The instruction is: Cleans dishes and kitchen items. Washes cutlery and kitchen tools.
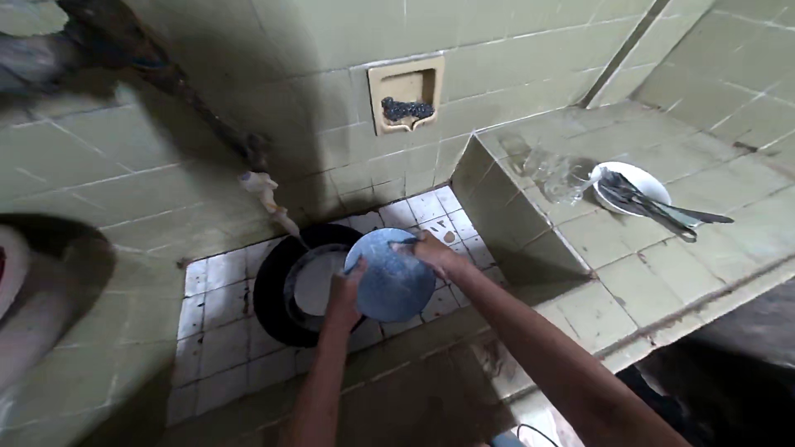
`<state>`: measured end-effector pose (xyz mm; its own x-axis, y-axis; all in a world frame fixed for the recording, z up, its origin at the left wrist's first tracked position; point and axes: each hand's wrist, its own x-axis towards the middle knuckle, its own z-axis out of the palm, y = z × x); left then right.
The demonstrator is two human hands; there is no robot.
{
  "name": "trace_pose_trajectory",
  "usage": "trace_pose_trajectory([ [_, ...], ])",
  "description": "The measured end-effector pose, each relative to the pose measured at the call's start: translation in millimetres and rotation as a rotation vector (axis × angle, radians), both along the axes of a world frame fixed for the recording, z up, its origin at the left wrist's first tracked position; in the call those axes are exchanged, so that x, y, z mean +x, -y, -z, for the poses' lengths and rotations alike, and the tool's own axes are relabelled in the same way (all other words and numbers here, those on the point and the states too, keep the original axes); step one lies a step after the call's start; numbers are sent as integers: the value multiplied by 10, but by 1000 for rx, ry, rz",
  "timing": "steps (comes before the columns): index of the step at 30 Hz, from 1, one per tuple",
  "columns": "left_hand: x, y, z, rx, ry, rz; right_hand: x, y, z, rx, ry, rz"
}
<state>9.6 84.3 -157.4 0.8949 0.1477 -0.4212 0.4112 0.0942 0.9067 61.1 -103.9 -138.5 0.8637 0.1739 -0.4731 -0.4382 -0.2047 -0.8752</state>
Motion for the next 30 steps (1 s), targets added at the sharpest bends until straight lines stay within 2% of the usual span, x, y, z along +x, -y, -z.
trace_pose_trajectory([
  [3, -18, 288, -1, -79, -37, -320, -312, -374, 206, 273, 4, 509],
  [5, -76, 516, 72, -215, -57, -521, -537, -616, 310, 427, -69, 673],
  [6, -107, 538, 118, -284, -70, -557, -540, -615, 380, 444, -98, 660],
  [8, -222, 391, 182, -329, -126, -493, -456, -370, 458, 340, -122, 413],
  [11, -242, -7, 90, -186, -156, -159, -160, -54, 224, 21, -130, -18],
  [12, -233, -80, 49, -151, -171, -76, -110, -39, 155, -23, -147, -89],
  [14, -220, -126, 48, -140, -179, -86, -160, -117, 132, 129, -163, -13],
  [16, -243, -72, 106, -206, -166, -252, -407, -306, 168, 512, -118, 232],
  [17, -265, -41, 150, -254, -147, -333, -524, -410, 177, 665, -91, 286],
  [20, -396, 10, 186, -382, -125, -490, -723, -617, 271, 830, -46, 244],
  [23, -453, 87, 81, -504, -80, -577, -779, -720, 342, 775, -53, 201],
  [26, -458, 71, 61, -569, -48, -601, -750, -789, 366, 610, -157, 259],
  [28, -446, -59, 59, -487, -110, -506, -653, -730, 421, 459, -212, 253],
  [30, -386, -298, 34, -360, -186, -309, -498, -534, 471, 334, -226, 117],
])
